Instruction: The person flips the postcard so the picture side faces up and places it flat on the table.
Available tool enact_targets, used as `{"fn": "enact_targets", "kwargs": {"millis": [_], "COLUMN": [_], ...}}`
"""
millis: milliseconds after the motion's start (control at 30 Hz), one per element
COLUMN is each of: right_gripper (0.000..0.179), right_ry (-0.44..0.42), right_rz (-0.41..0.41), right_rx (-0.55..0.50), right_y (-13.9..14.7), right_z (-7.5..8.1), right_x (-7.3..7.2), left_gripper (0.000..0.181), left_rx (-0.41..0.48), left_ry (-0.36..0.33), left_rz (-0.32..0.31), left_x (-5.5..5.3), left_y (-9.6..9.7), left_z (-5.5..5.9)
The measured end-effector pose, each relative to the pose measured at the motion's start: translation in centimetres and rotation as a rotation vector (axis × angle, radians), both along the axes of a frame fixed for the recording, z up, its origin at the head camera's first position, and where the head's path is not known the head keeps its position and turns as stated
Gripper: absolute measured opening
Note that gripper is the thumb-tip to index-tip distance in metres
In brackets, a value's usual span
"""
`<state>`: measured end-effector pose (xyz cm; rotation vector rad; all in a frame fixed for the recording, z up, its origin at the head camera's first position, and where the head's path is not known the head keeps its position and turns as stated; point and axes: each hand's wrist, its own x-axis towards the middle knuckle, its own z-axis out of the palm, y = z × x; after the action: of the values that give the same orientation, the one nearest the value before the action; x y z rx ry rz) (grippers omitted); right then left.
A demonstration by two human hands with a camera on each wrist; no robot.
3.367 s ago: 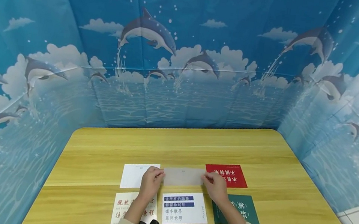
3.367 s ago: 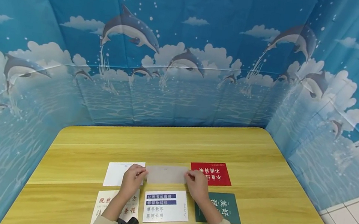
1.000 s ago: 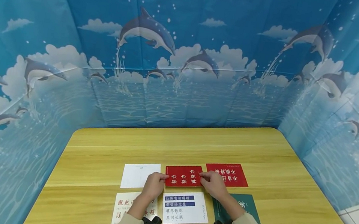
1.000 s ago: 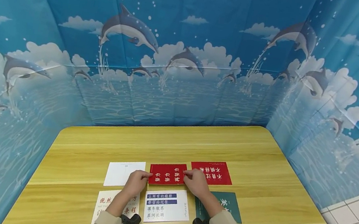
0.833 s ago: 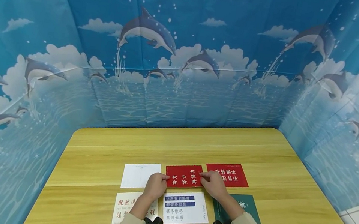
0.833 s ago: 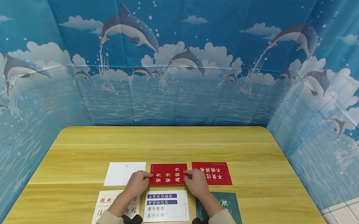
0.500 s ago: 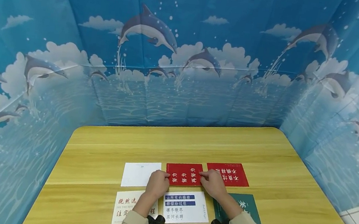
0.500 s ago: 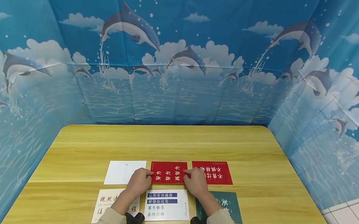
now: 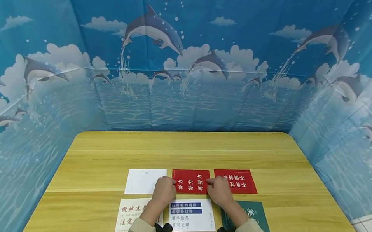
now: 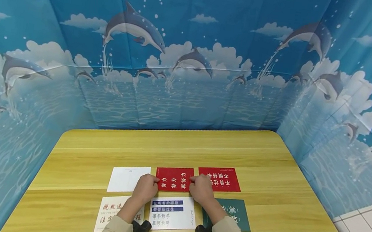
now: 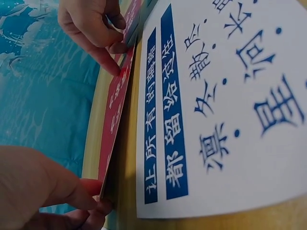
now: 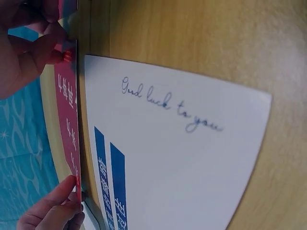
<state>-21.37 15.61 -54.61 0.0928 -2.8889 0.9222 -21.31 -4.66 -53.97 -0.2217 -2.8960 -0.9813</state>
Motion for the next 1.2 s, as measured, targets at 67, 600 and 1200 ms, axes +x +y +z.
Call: {"fn": "enact_targets", "kwargs": {"millis": [67,600,1200], "right_gripper": [0.026,0.029,0.028], "right_ry": [-0.003,0.003,0.044], "right_rz": [-0.009,-0.028,-0.042], "right_rx": [0.014,0.040,0.209], "right_y": [-0.1,-0.6,-1.0], "right_z": [0.0,-0.2,0.2], "right_x": [0.0,0.2,-0.2], "left_gripper": [0.019,0.009,0.015], "left_rx": [-0.002,-0.202,-0.081], "left_ry": [-0.001,-0.011,0.018], "left_rz": [-0.003,-0.002,-0.015], "left_x": [0.0,0.1,-0.3], "left_y": [0.0,0.5,-1.2], "left_z": [0.0,1.0,0.8]}}
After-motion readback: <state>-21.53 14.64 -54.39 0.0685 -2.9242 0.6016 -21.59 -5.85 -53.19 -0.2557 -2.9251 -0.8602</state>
